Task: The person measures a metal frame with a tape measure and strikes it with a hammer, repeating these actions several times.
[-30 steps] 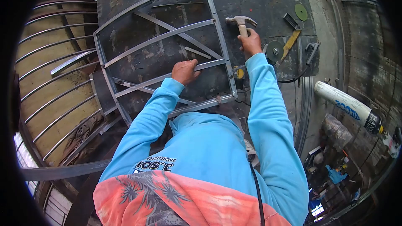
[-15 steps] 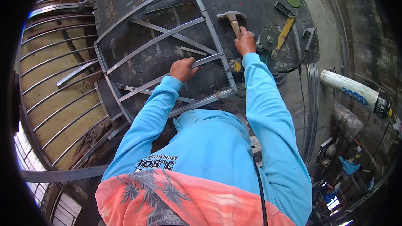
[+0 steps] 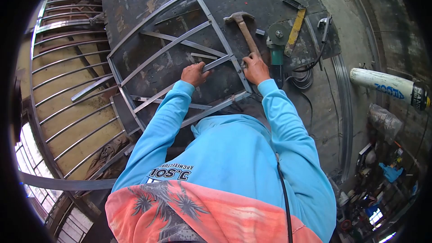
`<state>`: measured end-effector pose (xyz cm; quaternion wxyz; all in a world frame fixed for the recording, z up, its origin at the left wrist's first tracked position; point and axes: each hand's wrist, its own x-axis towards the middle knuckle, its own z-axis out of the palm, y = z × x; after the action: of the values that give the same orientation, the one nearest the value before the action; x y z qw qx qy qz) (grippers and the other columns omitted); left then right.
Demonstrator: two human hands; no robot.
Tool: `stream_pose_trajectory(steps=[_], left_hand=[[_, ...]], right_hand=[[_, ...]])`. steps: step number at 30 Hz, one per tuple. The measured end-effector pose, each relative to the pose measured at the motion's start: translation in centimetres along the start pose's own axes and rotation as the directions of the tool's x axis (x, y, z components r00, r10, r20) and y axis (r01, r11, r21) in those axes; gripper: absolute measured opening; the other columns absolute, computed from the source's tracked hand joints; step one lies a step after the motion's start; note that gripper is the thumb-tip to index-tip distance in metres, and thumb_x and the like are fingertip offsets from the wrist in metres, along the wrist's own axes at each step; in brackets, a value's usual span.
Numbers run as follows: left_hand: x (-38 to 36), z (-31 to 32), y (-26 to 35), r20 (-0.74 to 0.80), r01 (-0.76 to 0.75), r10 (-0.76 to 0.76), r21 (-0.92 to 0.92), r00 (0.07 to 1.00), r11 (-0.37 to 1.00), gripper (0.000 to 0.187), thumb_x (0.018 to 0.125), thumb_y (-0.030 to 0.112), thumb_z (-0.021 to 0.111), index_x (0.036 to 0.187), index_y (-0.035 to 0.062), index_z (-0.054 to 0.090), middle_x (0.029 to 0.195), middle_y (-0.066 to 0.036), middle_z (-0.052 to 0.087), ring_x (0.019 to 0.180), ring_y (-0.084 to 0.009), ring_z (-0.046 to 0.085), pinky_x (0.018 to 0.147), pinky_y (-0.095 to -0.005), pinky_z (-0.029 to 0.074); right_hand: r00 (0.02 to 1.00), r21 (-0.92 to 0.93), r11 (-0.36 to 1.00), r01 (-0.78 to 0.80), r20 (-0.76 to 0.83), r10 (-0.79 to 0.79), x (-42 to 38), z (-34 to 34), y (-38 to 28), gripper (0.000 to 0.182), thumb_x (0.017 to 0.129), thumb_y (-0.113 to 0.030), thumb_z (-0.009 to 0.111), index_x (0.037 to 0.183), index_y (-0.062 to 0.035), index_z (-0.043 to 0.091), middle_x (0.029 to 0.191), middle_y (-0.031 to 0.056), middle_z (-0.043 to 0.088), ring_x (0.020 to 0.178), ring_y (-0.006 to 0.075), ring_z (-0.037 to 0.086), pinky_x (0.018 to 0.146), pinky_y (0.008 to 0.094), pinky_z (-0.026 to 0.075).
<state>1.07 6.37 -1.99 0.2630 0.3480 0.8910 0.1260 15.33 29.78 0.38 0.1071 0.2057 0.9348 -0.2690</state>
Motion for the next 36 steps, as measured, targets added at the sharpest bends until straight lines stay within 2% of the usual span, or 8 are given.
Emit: stream_pose_trajectory(steps=[7, 9, 15, 18, 20, 23, 27, 36], left_hand=[[-0.3, -0.4, 0.8, 0.036, 0.064, -0.063, -0.031, 0.997, 0.997, 0.035, 0.081, 0.038, 0.067, 0.102, 0.0102, 0.062, 0.093, -0.016, 0.066, 0.090, -0.0341, 0.063, 0.080, -0.0441, 0.049], [-1.3, -0.2, 1.4, -0.271, -0.118, 0.103, -0.039, 0.957, 0.992, 0.038, 0.077, 0.030, 0.071, 0.108, 0.0092, 0.059, 0.102, -0.015, 0.063, 0.099, -0.0341, 0.058, 0.084, -0.0430, 0.047], [-4.4, 0.8, 5.6, -0.466, -0.147, 0.021, -0.235, 0.885, 0.961, 0.041, 0.082, 0.022, 0.070, 0.116, 0.0055, 0.054, 0.109, -0.016, 0.058, 0.099, -0.0309, 0.056, 0.086, -0.0411, 0.045], [-4.8, 2.9, 7.3, 0.002, 0.027, -0.040, -0.768, 0.999, 0.640, 0.038, 0.091, 0.028, 0.059, 0.122, 0.0073, 0.052, 0.113, -0.013, 0.058, 0.098, -0.0247, 0.058, 0.082, -0.0393, 0.047], [-5.7, 3.0, 9.8, 0.447, 0.481, 0.199, -0.857, 0.872, -0.185, 0.039, 0.097, 0.033, 0.050, 0.126, 0.0076, 0.049, 0.115, -0.010, 0.058, 0.099, -0.0205, 0.059, 0.080, -0.0368, 0.050], [-6.8, 6.6, 13.1, 0.347, 0.396, 0.195, -0.837, 0.917, -0.378, 0.041, 0.097, 0.032, 0.049, 0.128, 0.0060, 0.048, 0.113, -0.010, 0.057, 0.103, -0.0218, 0.058, 0.082, -0.0357, 0.051], [-10.1, 4.7, 15.4, 0.354, 0.351, 0.066, -0.935, 0.933, 0.041, 0.045, 0.097, 0.029, 0.048, 0.137, 0.0085, 0.037, 0.122, -0.014, 0.051, 0.111, -0.0250, 0.054, 0.093, -0.0368, 0.047], [-12.2, 4.6, 15.9, 0.463, 0.458, 0.064, -0.885, 0.884, 0.085, 0.040, 0.092, 0.030, 0.060, 0.120, 0.0025, 0.051, 0.107, -0.011, 0.061, 0.090, -0.0200, 0.064, 0.079, -0.0310, 0.053]], right_hand=[[0.995, -0.174, 0.980, 0.095, 0.001, -0.096, -0.4, 0.4, 0.9, 0.053, 0.072, -0.008, 0.066, 0.123, -0.0179, 0.057, 0.125, 0.0135, 0.050, 0.115, 0.0355, 0.052, 0.095, 0.0449, 0.046], [0.995, -0.156, 0.983, 0.094, 0.035, -0.089, -0.8, -0.2, 0.5, 0.055, 0.071, -0.009, 0.068, 0.124, -0.0181, 0.056, 0.127, 0.0136, 0.049, 0.113, 0.0355, 0.053, 0.095, 0.0441, 0.046], [0.958, 0.516, 0.853, 0.078, -0.276, 0.079, -2.7, -1.8, 1.7, 0.059, 0.065, -0.016, 0.074, 0.121, -0.0100, 0.057, 0.115, 0.0148, 0.058, 0.101, 0.0309, 0.060, 0.090, 0.0362, 0.048], [0.984, 0.771, 0.616, 0.164, -0.085, -0.155, -6.1, -3.9, 0.9, 0.058, 0.066, -0.011, 0.066, 0.123, -0.0061, 0.054, 0.119, 0.0175, 0.057, 0.108, 0.0266, 0.058, 0.095, 0.0323, 0.044], [0.954, 0.702, 0.658, 0.273, -0.108, -0.280, -8.5, -4.4, -0.4, 0.062, 0.067, -0.010, 0.064, 0.127, -0.0054, 0.051, 0.119, 0.0177, 0.057, 0.111, 0.0281, 0.056, 0.096, 0.0346, 0.044], [0.905, 0.546, 0.727, 0.417, -0.174, -0.388, -11.9, -3.5, -1.6, 0.068, 0.068, -0.008, 0.063, 0.133, -0.0040, 0.045, 0.124, 0.0202, 0.054, 0.117, 0.0317, 0.052, 0.100, 0.0375, 0.041], [0.930, 0.419, 0.845, 0.333, -0.293, -0.221, -14.9, -1.4, -1.8, 0.071, 0.069, -0.011, 0.062, 0.136, -0.0007, 0.041, 0.132, 0.0252, 0.047, 0.125, 0.0365, 0.046, 0.103, 0.0402, 0.038], [0.984, 0.510, 0.844, 0.164, -0.029, -0.173, -17.4, -0.5, -1.0, 0.061, 0.071, -0.019, 0.056, 0.128, 0.0025, 0.048, 0.120, 0.0236, 0.052, 0.111, 0.0387, 0.052, 0.096, 0.0399, 0.042]])
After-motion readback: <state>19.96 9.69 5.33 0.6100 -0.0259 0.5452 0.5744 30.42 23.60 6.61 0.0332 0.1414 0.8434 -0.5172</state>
